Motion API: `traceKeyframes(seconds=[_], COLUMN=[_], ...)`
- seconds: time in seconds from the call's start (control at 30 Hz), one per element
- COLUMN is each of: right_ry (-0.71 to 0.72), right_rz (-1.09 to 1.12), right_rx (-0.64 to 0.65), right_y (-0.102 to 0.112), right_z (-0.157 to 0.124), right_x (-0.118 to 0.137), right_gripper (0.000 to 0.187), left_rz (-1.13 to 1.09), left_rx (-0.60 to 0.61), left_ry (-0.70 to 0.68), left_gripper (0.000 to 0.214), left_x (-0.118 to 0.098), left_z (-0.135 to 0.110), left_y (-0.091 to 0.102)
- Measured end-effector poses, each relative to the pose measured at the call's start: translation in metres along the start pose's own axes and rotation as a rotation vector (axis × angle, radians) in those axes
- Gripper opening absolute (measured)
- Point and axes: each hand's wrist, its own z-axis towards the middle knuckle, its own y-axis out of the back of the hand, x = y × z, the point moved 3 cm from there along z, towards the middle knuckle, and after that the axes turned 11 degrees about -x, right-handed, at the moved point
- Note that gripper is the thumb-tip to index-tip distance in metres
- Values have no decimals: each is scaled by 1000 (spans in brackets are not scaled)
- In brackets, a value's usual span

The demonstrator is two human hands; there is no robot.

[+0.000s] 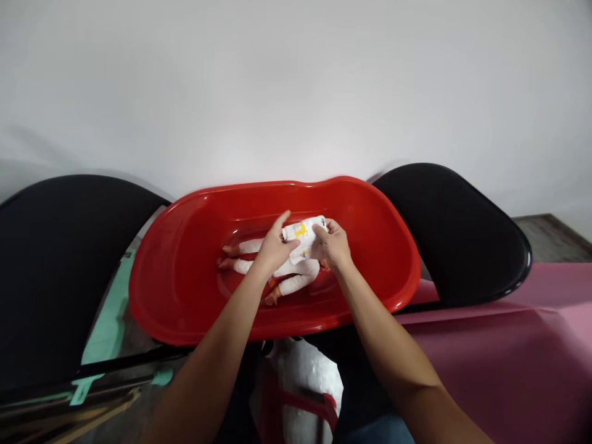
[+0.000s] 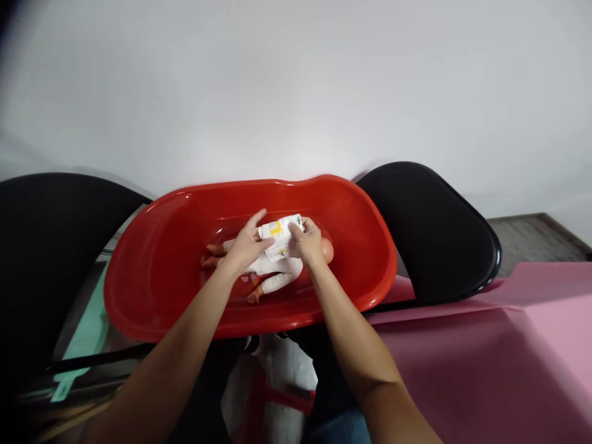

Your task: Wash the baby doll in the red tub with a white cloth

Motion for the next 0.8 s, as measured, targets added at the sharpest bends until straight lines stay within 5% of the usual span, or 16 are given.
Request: traceKeyframes(seconds=[0.07,0.3,0.4,0.63,0.8], right_ry=[-13,8,60,133,79], right_rz=[4,-17,-79,-117,42], right_rx=[16,215,185,100,186], right_y=[1,-1,-3,-5,-8], right_z=[-2,-7,-9,-7,-6], right_x=[-1,2,1,-6,-4], right_gripper=[30,41,24,22,33], left_rz=[164,618,710,731,487], left_rx=[26,-230,-272,-342,-176], left_ry=[-66,-335,-375,-449,-295], left_gripper=[86,44,37,11,9], left_x=[0,-16,-16,-16,-20], left_z=[-2,-1,-1,-1,1], left_y=[0,16,25,38,34])
